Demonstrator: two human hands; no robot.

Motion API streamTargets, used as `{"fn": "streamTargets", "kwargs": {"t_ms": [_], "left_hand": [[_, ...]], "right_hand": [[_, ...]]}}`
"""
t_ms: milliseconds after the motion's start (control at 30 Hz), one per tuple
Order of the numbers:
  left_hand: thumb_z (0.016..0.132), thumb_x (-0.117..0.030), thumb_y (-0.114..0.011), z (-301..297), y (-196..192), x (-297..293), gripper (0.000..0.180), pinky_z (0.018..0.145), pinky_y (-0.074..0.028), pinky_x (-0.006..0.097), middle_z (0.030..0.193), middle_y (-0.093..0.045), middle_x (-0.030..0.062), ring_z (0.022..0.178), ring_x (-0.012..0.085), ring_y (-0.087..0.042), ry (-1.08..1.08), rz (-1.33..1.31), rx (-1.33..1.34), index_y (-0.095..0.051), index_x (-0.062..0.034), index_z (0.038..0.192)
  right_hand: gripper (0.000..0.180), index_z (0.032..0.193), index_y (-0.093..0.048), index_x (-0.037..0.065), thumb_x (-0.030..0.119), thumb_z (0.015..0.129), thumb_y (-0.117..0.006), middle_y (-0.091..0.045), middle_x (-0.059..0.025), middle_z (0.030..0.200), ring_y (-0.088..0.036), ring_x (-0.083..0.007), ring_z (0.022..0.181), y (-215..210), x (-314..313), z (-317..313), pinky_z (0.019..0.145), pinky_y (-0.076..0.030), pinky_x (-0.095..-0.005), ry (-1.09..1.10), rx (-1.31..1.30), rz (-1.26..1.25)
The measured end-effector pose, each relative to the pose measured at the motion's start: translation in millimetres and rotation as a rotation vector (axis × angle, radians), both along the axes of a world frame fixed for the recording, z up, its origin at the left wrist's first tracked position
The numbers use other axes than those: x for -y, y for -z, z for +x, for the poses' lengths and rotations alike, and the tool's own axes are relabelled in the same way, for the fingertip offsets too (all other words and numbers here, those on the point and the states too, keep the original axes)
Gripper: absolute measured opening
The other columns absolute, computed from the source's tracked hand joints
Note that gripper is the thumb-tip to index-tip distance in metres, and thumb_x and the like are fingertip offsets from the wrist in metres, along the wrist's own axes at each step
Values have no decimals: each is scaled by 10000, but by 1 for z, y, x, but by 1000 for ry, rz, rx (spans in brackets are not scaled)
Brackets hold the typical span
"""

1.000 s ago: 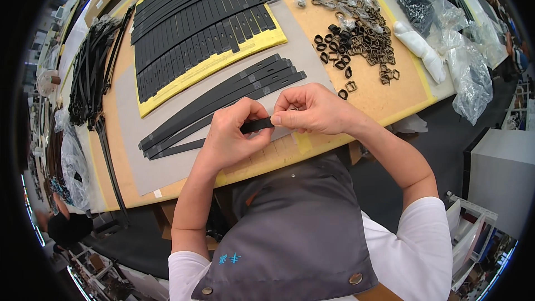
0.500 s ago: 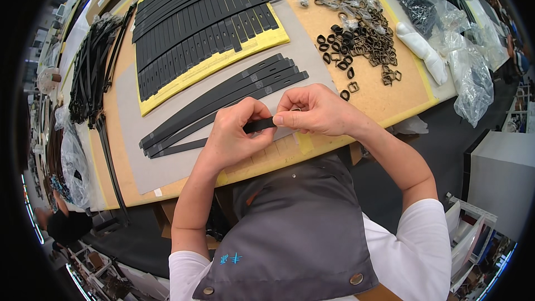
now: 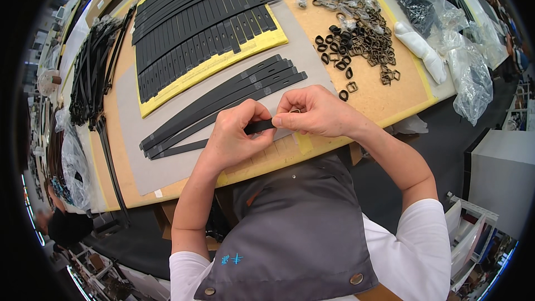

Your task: The person assembles small black bags by attaching metal clasps to the ends of black fabric strips. They retrieve a bag of white cotton rolls from a box, place them on the table, and then proceed to attach the clasps to the fabric strips one by one.

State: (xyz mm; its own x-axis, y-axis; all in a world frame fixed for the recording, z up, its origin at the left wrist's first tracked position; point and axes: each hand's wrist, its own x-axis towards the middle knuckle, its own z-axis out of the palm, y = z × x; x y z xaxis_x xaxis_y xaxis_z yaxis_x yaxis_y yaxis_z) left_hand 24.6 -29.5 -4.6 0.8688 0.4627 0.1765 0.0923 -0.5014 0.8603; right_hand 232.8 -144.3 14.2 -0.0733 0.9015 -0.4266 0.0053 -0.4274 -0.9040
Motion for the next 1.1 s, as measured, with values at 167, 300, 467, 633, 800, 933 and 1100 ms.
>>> {"fn": "streamTargets", "kwargs": {"t_ms": [167,300,467,633,800,933,1100], "left_hand": [[794,-46,-815,1,0,3,219,653,-569,277,842,-708,78,730,150,-700,-9,19,48,-656,-7,939],[789,-45,-813,1,1,3,218,649,-570,277,864,-719,76,748,158,-708,7,86,63,-665,-14,946],[782,-36,-801,1,5,5,212,619,-565,283,863,-720,77,734,155,-703,2,119,104,-669,-18,948],[782,-35,-792,0,4,7,206,605,-561,294,848,-712,76,711,166,-694,7,136,134,-668,-22,945],[786,-37,-783,0,3,9,198,609,-558,301,838,-704,77,702,187,-692,16,164,175,-667,-23,946],[798,-40,-773,-3,-2,10,202,631,-561,328,848,-704,94,728,224,-698,55,112,109,-657,-18,962],[814,-50,-792,-2,1,11,221,668,-580,281,878,-735,77,796,157,-736,85,-2,181,-660,-7,987]], "right_hand": [[213,943,-721,21,228,977,-758,-654,44,788,-519,-31,695,5,1,-2,597,-412,-240,13,51,79],[206,890,-699,13,201,960,-748,-637,42,756,-497,-37,697,8,2,-6,604,-398,-249,36,103,132],[230,866,-677,14,212,963,-740,-617,41,734,-497,-38,699,5,1,-10,610,-402,-250,24,176,148],[240,908,-683,11,233,983,-733,-643,28,772,-518,-45,724,0,3,-8,639,-427,-255,-18,122,135],[273,973,-707,8,278,1004,-728,-677,15,826,-550,-54,773,0,5,-3,686,-459,-264,-74,136,157],[311,1017,-716,1,311,1030,-692,-680,17,841,-553,-54,800,-15,3,-5,708,-460,-263,-193,289,104],[318,1086,-734,-8,299,1058,-657,-692,30,901,-557,-43,863,-12,5,-8,765,-467,-262,-196,123,44]]}}
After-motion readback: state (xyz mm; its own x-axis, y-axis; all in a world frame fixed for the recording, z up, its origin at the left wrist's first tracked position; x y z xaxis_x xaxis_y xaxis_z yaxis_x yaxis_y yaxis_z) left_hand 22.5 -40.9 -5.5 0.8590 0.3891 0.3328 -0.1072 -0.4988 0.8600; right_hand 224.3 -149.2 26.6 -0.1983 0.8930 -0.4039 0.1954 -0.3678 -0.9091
